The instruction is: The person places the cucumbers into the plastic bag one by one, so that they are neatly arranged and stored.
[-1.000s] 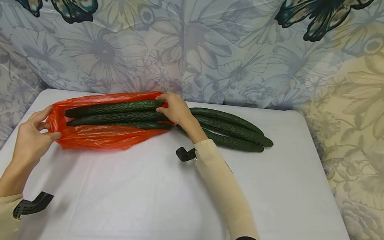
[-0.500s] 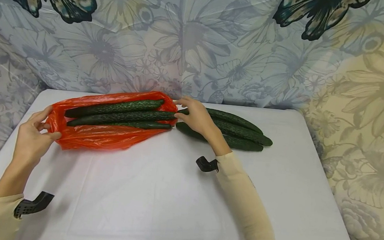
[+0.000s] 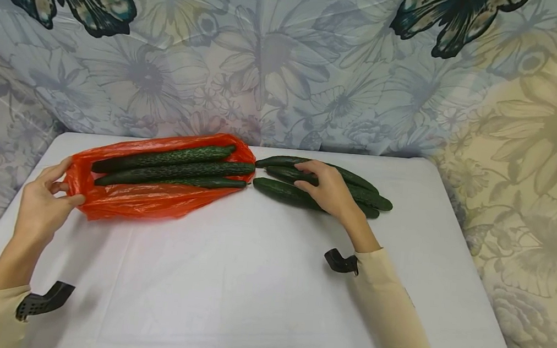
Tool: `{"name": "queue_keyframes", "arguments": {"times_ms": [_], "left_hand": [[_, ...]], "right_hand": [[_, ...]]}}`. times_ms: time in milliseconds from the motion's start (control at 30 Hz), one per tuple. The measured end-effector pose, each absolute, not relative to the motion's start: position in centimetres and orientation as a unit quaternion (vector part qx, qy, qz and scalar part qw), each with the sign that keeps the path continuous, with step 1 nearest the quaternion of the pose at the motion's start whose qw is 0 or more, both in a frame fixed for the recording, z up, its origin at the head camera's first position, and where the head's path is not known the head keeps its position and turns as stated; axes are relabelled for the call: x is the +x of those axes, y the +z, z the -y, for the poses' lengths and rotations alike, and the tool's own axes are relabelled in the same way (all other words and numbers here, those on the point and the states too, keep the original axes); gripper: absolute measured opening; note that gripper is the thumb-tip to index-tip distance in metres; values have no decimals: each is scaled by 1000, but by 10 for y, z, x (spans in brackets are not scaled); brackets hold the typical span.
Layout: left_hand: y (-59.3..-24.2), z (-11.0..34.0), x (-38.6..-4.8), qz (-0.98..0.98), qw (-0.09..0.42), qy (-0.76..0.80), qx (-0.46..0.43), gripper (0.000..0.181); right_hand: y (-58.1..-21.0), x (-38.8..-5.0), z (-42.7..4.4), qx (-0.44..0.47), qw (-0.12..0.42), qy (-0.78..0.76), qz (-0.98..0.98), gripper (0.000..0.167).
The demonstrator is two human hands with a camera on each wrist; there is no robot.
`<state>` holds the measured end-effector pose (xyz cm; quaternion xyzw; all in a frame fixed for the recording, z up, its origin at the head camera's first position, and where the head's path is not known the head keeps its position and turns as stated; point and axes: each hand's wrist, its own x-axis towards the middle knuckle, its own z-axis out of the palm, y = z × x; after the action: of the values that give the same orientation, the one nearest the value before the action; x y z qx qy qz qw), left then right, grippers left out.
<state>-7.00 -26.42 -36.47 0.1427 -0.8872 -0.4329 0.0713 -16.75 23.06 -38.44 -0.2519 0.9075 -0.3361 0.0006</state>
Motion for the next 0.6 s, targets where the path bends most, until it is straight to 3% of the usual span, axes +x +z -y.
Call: {"name": "queue_keyframes", "arguments": {"times_ms": [600], "left_hand": [[-369, 268, -70, 886, 63, -436, 146, 85]], "right_hand": [[-401, -130, -301, -198, -38, -271, -941, 36]]}}
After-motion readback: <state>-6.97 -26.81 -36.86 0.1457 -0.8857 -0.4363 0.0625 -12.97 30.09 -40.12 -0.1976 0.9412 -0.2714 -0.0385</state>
